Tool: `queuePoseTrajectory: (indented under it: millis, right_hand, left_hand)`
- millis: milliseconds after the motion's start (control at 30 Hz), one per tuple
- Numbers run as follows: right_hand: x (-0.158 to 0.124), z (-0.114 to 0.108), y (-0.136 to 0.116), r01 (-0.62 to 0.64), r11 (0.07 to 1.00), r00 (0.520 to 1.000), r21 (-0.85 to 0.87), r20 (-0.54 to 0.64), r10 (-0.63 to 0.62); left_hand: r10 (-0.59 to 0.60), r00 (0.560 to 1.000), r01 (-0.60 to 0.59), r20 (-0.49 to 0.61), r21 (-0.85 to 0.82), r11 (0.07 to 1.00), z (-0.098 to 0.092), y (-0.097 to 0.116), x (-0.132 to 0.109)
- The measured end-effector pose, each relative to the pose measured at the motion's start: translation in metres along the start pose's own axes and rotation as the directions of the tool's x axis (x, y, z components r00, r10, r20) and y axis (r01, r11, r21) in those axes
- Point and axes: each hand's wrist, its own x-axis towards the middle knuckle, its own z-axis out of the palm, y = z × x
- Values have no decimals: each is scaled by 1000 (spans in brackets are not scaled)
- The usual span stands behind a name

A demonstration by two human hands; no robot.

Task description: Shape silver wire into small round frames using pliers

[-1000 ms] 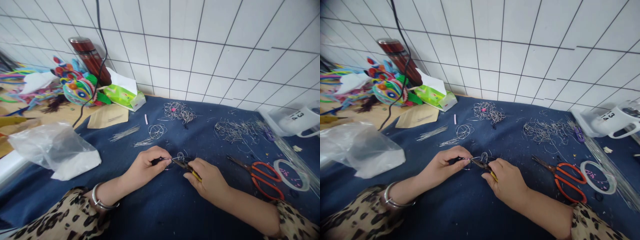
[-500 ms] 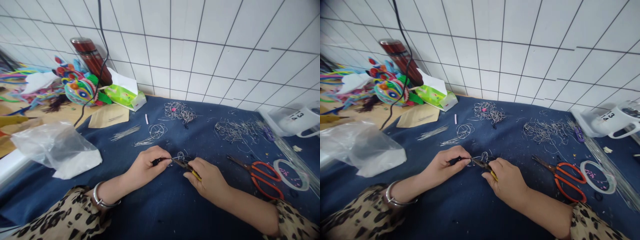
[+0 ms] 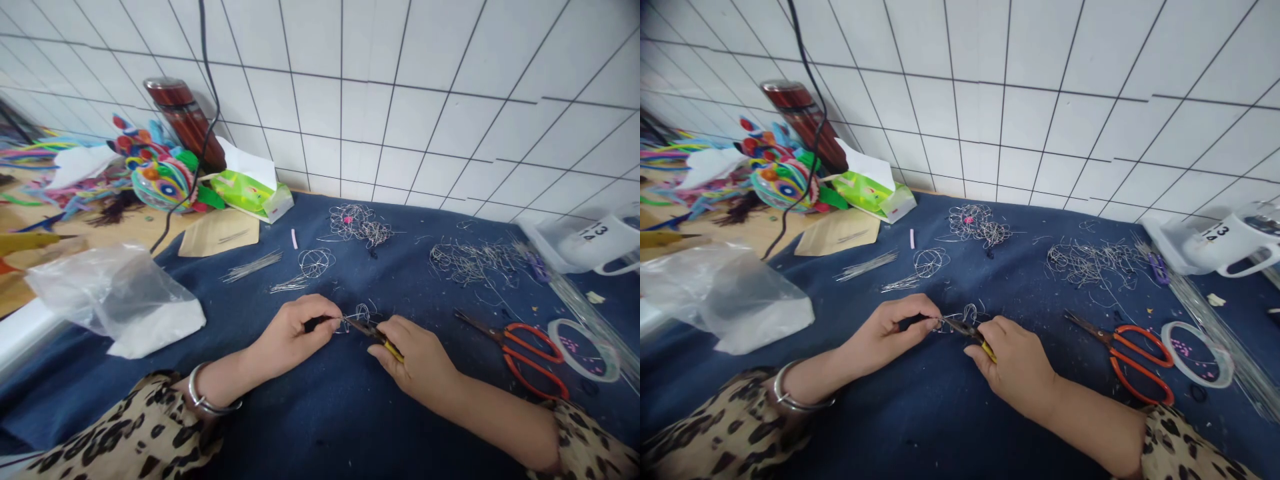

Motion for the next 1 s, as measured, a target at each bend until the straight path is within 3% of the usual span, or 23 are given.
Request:
queuePoseTrajectory:
  millis: [333,1000]
  right_hand:
    - [-2,3,0,18,1000,1000,-15,-21,-18]
    - [-1,1,0,16,1000,1000,-10,-17,-16]
  left_hand:
    - [-49,997,49,52,-9,999,-1,4,-1]
    - [25,999,-27,48,48,998,1,0,0]
